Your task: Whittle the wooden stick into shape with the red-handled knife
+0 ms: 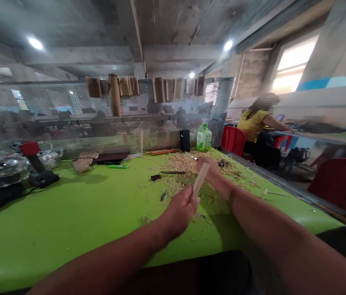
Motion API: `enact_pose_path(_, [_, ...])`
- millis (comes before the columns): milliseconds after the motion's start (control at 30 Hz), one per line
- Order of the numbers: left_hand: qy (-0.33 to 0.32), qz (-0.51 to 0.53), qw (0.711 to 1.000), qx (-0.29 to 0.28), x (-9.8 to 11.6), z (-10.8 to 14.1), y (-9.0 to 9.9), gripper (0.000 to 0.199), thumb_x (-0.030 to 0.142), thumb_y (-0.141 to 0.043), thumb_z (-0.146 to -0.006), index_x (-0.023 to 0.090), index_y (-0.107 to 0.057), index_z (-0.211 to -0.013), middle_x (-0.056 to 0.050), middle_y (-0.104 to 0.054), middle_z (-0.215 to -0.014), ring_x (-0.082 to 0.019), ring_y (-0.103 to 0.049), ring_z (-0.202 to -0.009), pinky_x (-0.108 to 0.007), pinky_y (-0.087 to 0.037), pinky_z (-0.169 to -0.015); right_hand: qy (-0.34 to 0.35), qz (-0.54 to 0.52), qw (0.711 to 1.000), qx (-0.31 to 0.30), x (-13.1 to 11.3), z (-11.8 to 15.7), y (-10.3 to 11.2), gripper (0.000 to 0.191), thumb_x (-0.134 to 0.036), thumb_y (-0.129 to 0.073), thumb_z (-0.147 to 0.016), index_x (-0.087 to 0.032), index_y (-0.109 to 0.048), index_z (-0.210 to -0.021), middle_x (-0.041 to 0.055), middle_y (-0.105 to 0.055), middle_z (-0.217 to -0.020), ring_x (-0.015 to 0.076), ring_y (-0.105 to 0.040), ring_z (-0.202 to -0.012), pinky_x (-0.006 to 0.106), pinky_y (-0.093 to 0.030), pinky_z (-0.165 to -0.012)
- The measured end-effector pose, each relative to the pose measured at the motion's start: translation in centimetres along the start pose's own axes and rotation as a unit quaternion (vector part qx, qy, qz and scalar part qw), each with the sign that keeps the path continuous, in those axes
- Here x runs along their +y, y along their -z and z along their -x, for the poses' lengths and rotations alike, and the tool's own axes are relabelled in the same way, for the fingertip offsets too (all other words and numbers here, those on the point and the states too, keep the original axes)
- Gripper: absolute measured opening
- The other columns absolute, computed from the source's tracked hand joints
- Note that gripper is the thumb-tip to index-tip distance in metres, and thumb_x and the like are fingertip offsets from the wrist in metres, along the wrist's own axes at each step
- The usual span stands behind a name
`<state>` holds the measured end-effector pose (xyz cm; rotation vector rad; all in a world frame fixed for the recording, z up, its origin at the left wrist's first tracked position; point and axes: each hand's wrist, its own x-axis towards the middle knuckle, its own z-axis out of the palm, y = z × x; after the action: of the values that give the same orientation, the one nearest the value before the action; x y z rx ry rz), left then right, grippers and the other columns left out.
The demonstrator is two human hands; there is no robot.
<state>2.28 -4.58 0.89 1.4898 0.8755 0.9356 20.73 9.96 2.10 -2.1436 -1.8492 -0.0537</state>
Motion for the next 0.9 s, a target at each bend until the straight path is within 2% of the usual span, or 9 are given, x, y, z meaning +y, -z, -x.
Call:
enact_pose_path(100, [0.032,0.039,0.996,0.074,0.0,-1.1,1.5,0.02,0.028,-0.047,-0.095,0.02,-0.051,-0.113,0.007,-0.042,-0.064,-0.006,-0.03,-0.044,-0.019,-0.026,-0.039,-0.04,-0.026,0.999,0.024,1.1,-0.7,0.2,0.043,-0.025,-0.037,-0.097,-0.014,-0.071,-0.121,0.0197,-0.073,-0.111,0.027,-0.07,-0.1,0.03,-0.048,-0.076])
enact_pose_path(200, [0.054,0.055,0.99,0.119,-0.4,-2.8,3.7,0.017,0.028,-0.047,-0.094,0.021,-0.049,-0.11,0.01,-0.037,-0.062,-0.005,-0.027,-0.039,-0.017,-0.023,-0.036,-0.018,-0.051,0.997,0.05,-0.6,0.1,-0.2,0.043,-0.033,-0.038,-0.098,-0.02,-0.071,-0.122,0.0153,-0.074,-0.111,0.0253,-0.07,-0.101,0.028,-0.047,-0.075])
enact_pose_path(267, [0.049,0.061,0.989,0.125,-1.0,-3.6,4.4,0.01,0.028,-0.046,-0.094,0.021,-0.048,-0.101,0.01,-0.037,-0.061,-0.004,-0.027,-0.037,-0.016,-0.023,-0.035,0.031,-0.048,0.997,0.052,-2.3,1.2,-0.7,0.04,-0.035,-0.041,-0.097,-0.023,-0.073,-0.119,0.0123,-0.075,-0.107,0.024,-0.069,-0.098,0.027,-0.045,-0.073])
enact_pose_path(367, [0.024,0.056,0.991,0.122,-1.7,-4.1,4.3,0.006,0.027,-0.044,-0.093,0.022,-0.044,-0.09,0.01,-0.038,-0.06,-0.004,-0.028,-0.035,-0.017,-0.022,-0.033,0.12,-0.02,0.992,0.044,-4.3,2.9,-1.3,0.034,-0.03,-0.045,-0.094,-0.024,-0.075,-0.107,0.0098,-0.076,-0.099,0.0224,-0.069,-0.092,0.026,-0.043,-0.073])
enact_pose_path(467, [0.01,0.048,0.993,0.109,-1.9,-4.0,3.7,0.008,0.029,-0.045,-0.093,0.022,-0.043,-0.089,0.009,-0.038,-0.062,-0.004,-0.029,-0.036,-0.017,-0.023,-0.033,0.172,0.003,0.984,0.043,-4.9,3.8,-1.7,0.032,-0.027,-0.044,-0.094,-0.023,-0.075,-0.1,0.0097,-0.076,-0.094,0.0216,-0.069,-0.085,0.026,-0.042,-0.071])
enact_pose_path(600, [0.005,0.03,0.994,0.107,-1.7,-3.7,3.4,0.008,0.029,-0.044,-0.094,0.022,-0.044,-0.09,0.009,-0.037,-0.063,-0.004,-0.028,-0.036,-0.017,-0.023,-0.033,0.188,0.017,0.981,0.055,-4.5,3.8,-1.9,0.032,-0.027,-0.042,-0.095,-0.023,-0.074,-0.099,0.0099,-0.076,-0.094,0.021,-0.069,-0.084,0.026,-0.042,-0.072])
enact_pose_path(900, [0.042,0.022,0.994,0.103,-0.5,-2.8,3.3,0.013,0.028,-0.044,-0.095,0.021,-0.05,-0.104,0.009,-0.034,-0.062,-0.005,-0.025,-0.039,-0.019,-0.021,-0.037,0.189,0.005,0.98,0.056,-4.6,2.9,-2.3,0.031,-0.03,-0.045,-0.095,-0.022,-0.074,-0.1,0.0117,-0.075,-0.098,0.0232,-0.069,-0.09,0.029,-0.045,-0.077])
